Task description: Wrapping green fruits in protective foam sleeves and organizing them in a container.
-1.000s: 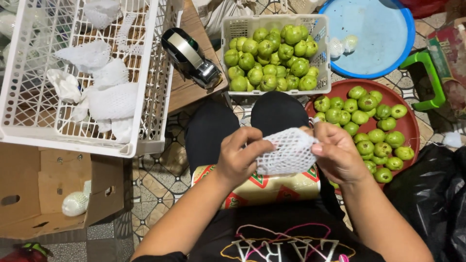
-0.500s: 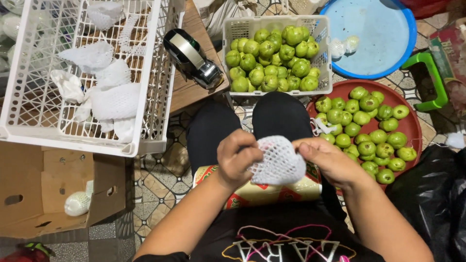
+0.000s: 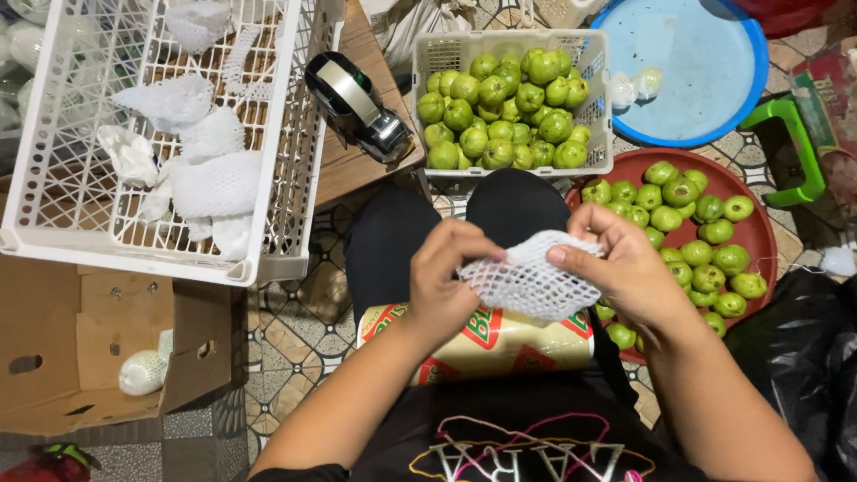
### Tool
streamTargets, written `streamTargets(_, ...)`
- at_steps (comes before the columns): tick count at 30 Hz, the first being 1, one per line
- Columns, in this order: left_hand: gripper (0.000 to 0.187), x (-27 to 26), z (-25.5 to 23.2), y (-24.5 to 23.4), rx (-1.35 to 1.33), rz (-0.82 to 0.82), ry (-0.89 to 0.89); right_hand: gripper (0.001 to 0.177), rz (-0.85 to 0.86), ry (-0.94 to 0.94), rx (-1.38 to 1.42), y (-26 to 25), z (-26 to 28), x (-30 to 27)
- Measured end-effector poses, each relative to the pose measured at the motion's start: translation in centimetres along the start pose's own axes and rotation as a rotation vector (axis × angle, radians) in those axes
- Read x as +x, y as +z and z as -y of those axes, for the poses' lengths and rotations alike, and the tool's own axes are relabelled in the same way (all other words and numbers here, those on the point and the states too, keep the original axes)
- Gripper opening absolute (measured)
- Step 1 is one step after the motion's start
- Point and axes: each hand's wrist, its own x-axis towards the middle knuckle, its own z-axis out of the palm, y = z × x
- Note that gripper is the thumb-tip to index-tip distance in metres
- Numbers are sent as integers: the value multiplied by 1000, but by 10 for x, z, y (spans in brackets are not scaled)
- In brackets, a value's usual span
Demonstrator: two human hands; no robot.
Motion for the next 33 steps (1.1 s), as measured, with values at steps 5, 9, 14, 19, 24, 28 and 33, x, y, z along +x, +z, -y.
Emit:
streamTargets(5, 47, 8, 6, 0, -434, 73, -414, 38, -56, -45, 150, 25, 15, 0)
streamTargets(9, 109, 11, -4, -1, -568, 131, -502, 48, -117, -45, 161, 35, 14, -1)
streamTargets(14, 37, 0, 10, 10, -98, -8, -436, 51, -225, -170, 73, 20, -5, 10)
streamTargets(19, 18, 4, 7, 6, -65, -144, -480, 48, -142, -308, 179, 9, -12, 11)
streamTargets(24, 15, 6, 4, 9, 8, -150, -483, 98, 54, -375, 94, -2, -41, 7)
streamTargets(28, 17, 2, 14, 10, -28, -136, -529, 104, 180, -501, -187, 10, -25, 1)
streamTargets(33, 15, 5, 11, 15, -276, -170, -641, 54, 227, -716, -677, 19, -5, -1)
